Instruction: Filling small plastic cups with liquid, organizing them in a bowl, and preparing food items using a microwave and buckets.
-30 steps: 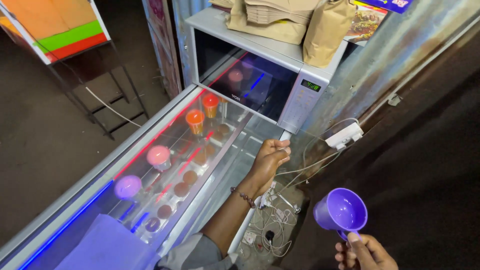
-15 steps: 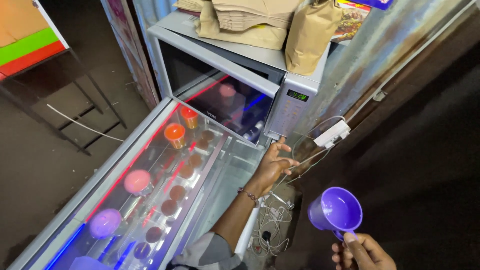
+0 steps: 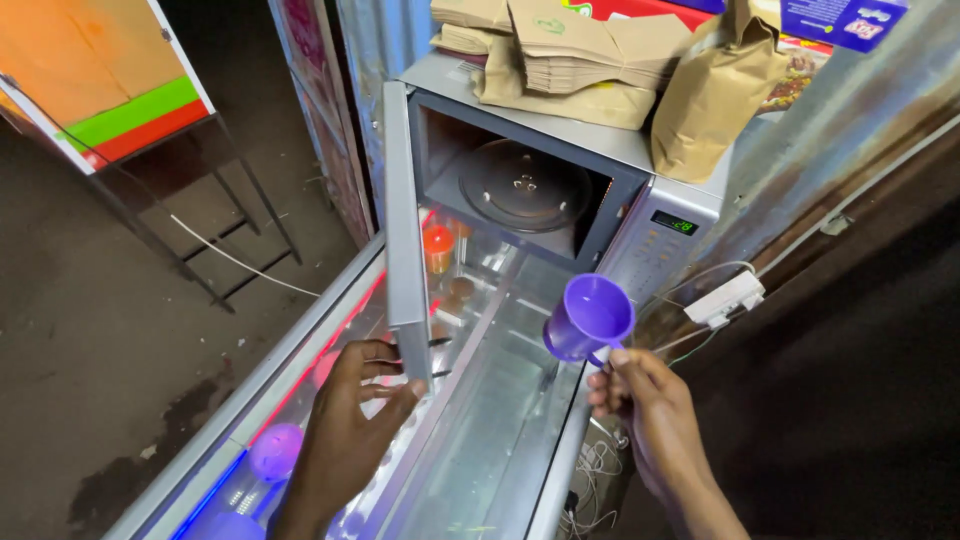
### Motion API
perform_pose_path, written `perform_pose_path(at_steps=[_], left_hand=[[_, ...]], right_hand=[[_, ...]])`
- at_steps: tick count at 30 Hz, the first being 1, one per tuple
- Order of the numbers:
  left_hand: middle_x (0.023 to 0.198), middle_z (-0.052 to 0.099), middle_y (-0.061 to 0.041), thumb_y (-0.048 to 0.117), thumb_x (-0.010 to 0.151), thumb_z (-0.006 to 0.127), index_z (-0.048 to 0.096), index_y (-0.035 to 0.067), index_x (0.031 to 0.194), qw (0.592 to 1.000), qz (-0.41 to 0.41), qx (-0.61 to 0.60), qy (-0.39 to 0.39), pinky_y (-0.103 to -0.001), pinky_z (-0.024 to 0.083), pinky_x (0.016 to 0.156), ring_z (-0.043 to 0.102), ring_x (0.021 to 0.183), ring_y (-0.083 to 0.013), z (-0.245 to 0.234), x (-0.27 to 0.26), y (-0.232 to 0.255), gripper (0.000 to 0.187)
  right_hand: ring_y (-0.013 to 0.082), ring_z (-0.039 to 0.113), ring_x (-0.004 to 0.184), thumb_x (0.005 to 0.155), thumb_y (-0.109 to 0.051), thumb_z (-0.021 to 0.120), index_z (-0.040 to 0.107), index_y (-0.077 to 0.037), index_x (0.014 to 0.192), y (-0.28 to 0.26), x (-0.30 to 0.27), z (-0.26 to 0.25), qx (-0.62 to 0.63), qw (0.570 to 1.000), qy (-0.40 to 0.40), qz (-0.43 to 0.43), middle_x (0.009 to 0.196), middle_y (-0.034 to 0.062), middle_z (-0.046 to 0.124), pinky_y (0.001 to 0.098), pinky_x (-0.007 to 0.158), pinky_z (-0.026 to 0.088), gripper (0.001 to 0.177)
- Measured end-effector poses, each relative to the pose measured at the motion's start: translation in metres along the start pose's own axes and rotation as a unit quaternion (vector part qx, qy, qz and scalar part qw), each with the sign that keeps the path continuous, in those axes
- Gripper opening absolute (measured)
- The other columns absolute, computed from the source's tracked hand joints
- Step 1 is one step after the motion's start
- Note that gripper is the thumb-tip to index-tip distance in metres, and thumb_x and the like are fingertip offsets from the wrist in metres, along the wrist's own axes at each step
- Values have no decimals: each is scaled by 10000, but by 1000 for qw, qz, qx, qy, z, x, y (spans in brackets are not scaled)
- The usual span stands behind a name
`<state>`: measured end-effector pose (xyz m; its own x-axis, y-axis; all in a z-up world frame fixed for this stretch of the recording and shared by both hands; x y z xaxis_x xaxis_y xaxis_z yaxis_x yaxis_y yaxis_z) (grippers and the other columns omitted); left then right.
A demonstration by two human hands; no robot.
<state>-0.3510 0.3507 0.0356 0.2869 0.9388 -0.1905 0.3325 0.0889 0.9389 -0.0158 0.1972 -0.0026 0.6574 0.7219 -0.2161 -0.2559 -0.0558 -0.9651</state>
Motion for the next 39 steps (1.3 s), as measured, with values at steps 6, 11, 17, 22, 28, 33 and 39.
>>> perform_pose_path(at_steps=[6, 11, 17, 22, 28, 33, 39], left_hand=[[1141, 837, -106, 221, 942, 812, 752, 52, 1170, 985, 50, -32, 160, -365, 648, 1008, 818, 1091, -207, -58, 1, -32, 290], [1153, 846, -117, 165, 931, 832, 771, 24, 1209, 971, 85, -62, 215, -362, 636, 1028, 810, 1103, -220, -83, -4, -54, 318], [1142, 876, -150, 188, 906, 831, 787, -9, 1253, 965, 66, -83, 240, -373, 636, 985, 854, 1074, -268, -97, -7, -59, 401], [1228, 842, -97, 211, 893, 863, 833, 18, 1201, 969, -20, -58, 238, -354, 635, 1010, 840, 1109, -255, -95, -4, -72, 364], [1151, 782, -121, 114, 932, 820, 767, 15, 1123, 945, 200, -100, 237, -335, 679, 971, 818, 996, -207, -47, -1, -64, 221], [1004, 817, -31, 129, 943, 763, 831, 114, 1016, 932, 302, -59, 189, -260, 714, 830, 814, 897, -159, 30, -22, 30, 101], [1345, 781, -133, 84, 971, 752, 707, 47, 1403, 916, 399, -47, 2, -409, 618, 1022, 758, 1213, -305, 137, 15, 91, 436]], right_hand=[[244, 691, 755, 1219, -225, 570, 635, -47, 975, -9, 95, 86, 6, 998, -37, -58, 910, 164, 745, 379, 685, 590, 309], [206, 603, 601, 1222, -231, 542, 558, -110, 898, 2, 200, 116, 8, 995, -34, -92, 742, 110, 672, 366, 585, 561, 347], [218, 619, 575, 1204, -201, 546, 584, -118, 929, -12, 268, 132, 20, 995, -4, -98, 714, 115, 662, 355, 552, 547, 289], [200, 673, 638, 1223, -170, 481, 635, -128, 1039, -21, 277, 135, 13, 997, -19, -71, 775, 80, 685, 336, 551, 576, 244], [207, 656, 609, 1145, -179, 617, 460, -72, 1634, 8, 242, 101, -7, 997, -27, -76, 934, 112, 733, 335, 543, 495, 525], [167, 710, 675, 1072, -211, 661, 779, -56, 1349, -15, 113, 57, -266, 957, 31, -109, 954, 65, 839, 336, 755, 601, 339], [368, 734, 1303, 1024, -253, 605, 693, -82, 1517, -34, 68, -8, -516, 811, 120, -247, 1451, 149, 777, 511, 1117, 551, 529]])
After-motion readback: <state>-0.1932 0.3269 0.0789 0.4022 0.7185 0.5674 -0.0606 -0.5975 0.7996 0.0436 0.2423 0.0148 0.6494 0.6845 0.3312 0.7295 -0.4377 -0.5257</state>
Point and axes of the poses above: each hand's wrist, its own x-axis towards the middle knuckle, its own z-axis out of the palm, y = z × x, the point moved 10 cm from there along x, towards the middle knuckle
